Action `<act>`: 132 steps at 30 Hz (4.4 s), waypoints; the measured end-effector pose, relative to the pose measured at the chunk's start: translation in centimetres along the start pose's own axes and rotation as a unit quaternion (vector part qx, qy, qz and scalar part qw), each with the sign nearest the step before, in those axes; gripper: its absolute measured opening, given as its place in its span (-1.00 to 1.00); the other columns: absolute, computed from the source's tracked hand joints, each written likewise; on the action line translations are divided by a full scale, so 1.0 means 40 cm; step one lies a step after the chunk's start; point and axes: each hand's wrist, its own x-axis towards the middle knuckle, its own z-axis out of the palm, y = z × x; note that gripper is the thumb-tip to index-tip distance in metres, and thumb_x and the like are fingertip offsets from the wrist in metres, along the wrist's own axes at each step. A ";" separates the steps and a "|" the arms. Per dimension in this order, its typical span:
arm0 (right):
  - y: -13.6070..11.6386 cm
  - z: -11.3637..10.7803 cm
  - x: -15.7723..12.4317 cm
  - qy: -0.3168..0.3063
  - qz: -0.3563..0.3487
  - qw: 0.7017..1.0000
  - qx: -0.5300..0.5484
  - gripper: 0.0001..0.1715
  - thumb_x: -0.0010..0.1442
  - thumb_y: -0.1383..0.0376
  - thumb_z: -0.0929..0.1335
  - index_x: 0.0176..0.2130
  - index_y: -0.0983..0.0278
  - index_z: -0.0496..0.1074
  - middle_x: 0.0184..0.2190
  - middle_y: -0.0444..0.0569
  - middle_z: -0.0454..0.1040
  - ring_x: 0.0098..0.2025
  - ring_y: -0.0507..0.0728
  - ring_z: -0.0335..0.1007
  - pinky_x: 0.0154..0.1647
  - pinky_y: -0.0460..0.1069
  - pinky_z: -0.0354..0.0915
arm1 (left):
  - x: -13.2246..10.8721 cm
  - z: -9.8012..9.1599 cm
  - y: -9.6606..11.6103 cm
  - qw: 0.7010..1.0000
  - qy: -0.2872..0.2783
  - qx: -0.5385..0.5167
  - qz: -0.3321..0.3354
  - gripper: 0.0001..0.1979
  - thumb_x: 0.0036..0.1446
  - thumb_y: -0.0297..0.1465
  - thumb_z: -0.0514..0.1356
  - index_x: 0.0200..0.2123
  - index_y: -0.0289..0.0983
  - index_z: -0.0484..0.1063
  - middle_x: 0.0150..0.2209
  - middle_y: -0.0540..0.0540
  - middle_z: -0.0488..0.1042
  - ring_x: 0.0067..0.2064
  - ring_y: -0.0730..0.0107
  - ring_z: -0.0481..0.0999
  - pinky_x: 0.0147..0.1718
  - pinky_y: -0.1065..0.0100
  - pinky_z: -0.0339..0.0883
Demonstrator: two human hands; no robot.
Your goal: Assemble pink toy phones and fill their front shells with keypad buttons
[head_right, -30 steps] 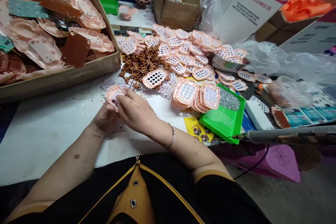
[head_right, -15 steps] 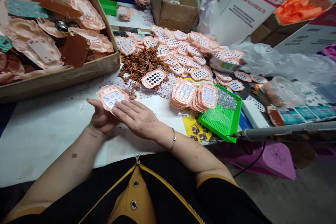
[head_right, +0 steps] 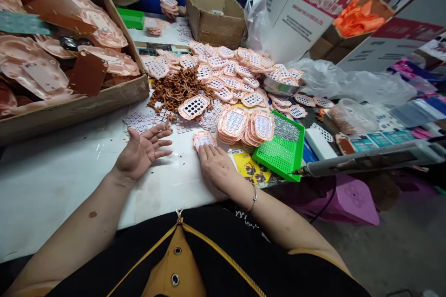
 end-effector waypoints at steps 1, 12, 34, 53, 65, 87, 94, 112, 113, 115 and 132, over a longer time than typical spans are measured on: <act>0.001 -0.003 0.007 -0.032 0.001 0.999 0.011 -0.66 0.39 0.34 0.27 0.04 0.52 0.46 -0.04 0.33 0.59 -0.04 0.26 0.58 -0.01 0.10 0.43 | 0.001 -0.001 0.000 1.000 0.001 -0.001 0.002 -0.07 -0.09 0.34 0.17 0.10 -0.27 0.48 0.10 -0.28 0.47 -0.10 0.20 0.57 -0.24 0.22 0.60; 0.122 -0.054 0.323 -0.084 -0.010 0.996 -0.007 -0.71 0.34 0.45 0.21 -0.15 0.38 0.50 -0.20 0.17 0.56 -0.25 0.17 0.32 -0.24 0.07 0.08 | 0.008 -0.016 0.011 0.999 0.031 -0.016 0.023 -0.18 -0.08 0.25 0.28 0.06 -0.25 0.47 -0.01 -0.22 0.52 -0.16 0.24 0.57 -0.27 0.25 0.58; -0.007 -0.070 0.349 0.081 0.059 0.886 0.453 -0.70 0.39 0.21 0.27 -0.11 0.32 0.54 -0.26 -0.03 0.60 -0.27 0.05 0.46 -0.25 -0.04 0.29 | -0.007 -0.023 0.039 0.912 0.187 0.062 0.359 -0.22 -0.16 -0.26 0.51 0.16 -0.04 0.34 0.19 -0.12 0.37 0.15 0.05 0.47 0.15 0.06 0.35; -0.063 -0.001 0.334 0.014 -0.118 0.992 0.042 -0.63 0.41 0.39 0.16 -0.20 0.34 0.53 -0.06 0.18 0.52 -0.02 0.28 0.33 -0.02 0.17 0.25 | -0.016 -0.027 0.081 0.892 0.235 -0.108 0.371 -0.37 -0.03 -0.19 0.27 0.12 -0.18 0.24 0.09 -0.17 0.44 0.04 0.10 0.53 0.01 0.13 0.43; -0.065 0.045 0.366 0.058 -0.023 0.976 0.208 -0.68 0.38 0.35 0.21 -0.20 0.36 0.53 0.07 0.20 0.54 0.13 0.26 0.38 0.16 0.16 0.25 | -0.010 -0.046 0.092 0.889 0.242 -0.150 0.358 -0.56 0.07 -0.16 0.21 0.00 -0.19 0.36 0.01 -0.10 0.51 -0.03 0.17 0.56 -0.03 0.15 0.45; -0.126 -0.049 0.232 0.261 -0.020 0.880 0.396 -0.74 0.39 0.22 0.31 -0.25 0.31 0.52 -0.25 0.06 0.58 -0.19 0.11 0.46 -0.13 0.02 0.34 | -0.019 -0.014 0.023 0.979 0.001 -0.079 0.188 -0.41 -0.10 -0.25 0.39 0.07 -0.15 0.48 0.10 -0.14 0.57 0.09 -0.02 0.57 0.09 0.04 0.46; -0.125 -0.051 0.220 0.281 -0.084 0.882 0.368 -0.71 0.43 0.22 0.26 -0.12 0.31 0.51 -0.19 0.07 0.59 -0.14 0.12 0.46 -0.10 0.06 0.34 | -0.021 -0.012 0.023 0.974 -0.023 -0.134 0.178 -0.36 -0.04 -0.24 0.37 0.15 -0.23 0.41 0.13 -0.26 0.54 0.13 -0.11 0.54 0.17 -0.05 0.37; -0.070 -0.046 0.204 0.234 -0.182 0.878 0.375 -0.90 0.34 0.34 0.36 -0.14 0.31 0.47 -0.28 0.02 0.56 -0.23 0.08 0.44 -0.15 0.00 0.38 | -0.025 -0.010 0.019 0.988 -0.049 -0.116 0.092 -0.45 -0.08 -0.25 0.36 0.01 -0.32 0.48 0.09 -0.31 0.55 0.15 -0.25 0.50 0.13 -0.17 0.39; -0.064 -0.046 0.204 0.223 -0.182 0.879 0.379 -0.92 0.34 0.33 0.36 -0.18 0.30 0.47 -0.30 0.01 0.54 -0.24 0.08 0.43 -0.17 -0.01 0.37 | -0.024 -0.011 0.018 0.988 -0.050 -0.113 0.088 -0.46 -0.08 -0.25 0.36 0.01 -0.31 0.49 0.10 -0.30 0.54 0.15 -0.24 0.51 0.11 -0.17 0.41; -0.052 -0.047 0.204 0.201 -0.179 0.882 0.387 -0.91 0.33 0.33 0.36 -0.26 0.28 0.46 -0.35 -0.02 0.52 -0.28 0.07 0.41 -0.22 -0.02 0.35 | -0.025 -0.011 0.018 0.989 -0.045 -0.115 0.077 -0.46 -0.07 -0.26 0.35 0.02 -0.29 0.48 0.11 -0.28 0.54 0.15 -0.23 0.51 0.07 -0.17 0.44; -0.092 -0.069 0.207 0.076 -0.037 0.944 0.319 -0.70 0.32 0.44 0.18 -0.23 0.33 0.47 -0.27 0.10 0.45 -0.26 0.14 0.33 -0.27 0.01 0.26 | -0.013 -0.007 0.005 0.989 -0.036 -0.058 0.132 -0.47 -0.11 -0.36 0.46 -0.01 -0.20 0.52 0.10 -0.14 0.54 0.00 0.15 0.60 -0.14 0.29 0.56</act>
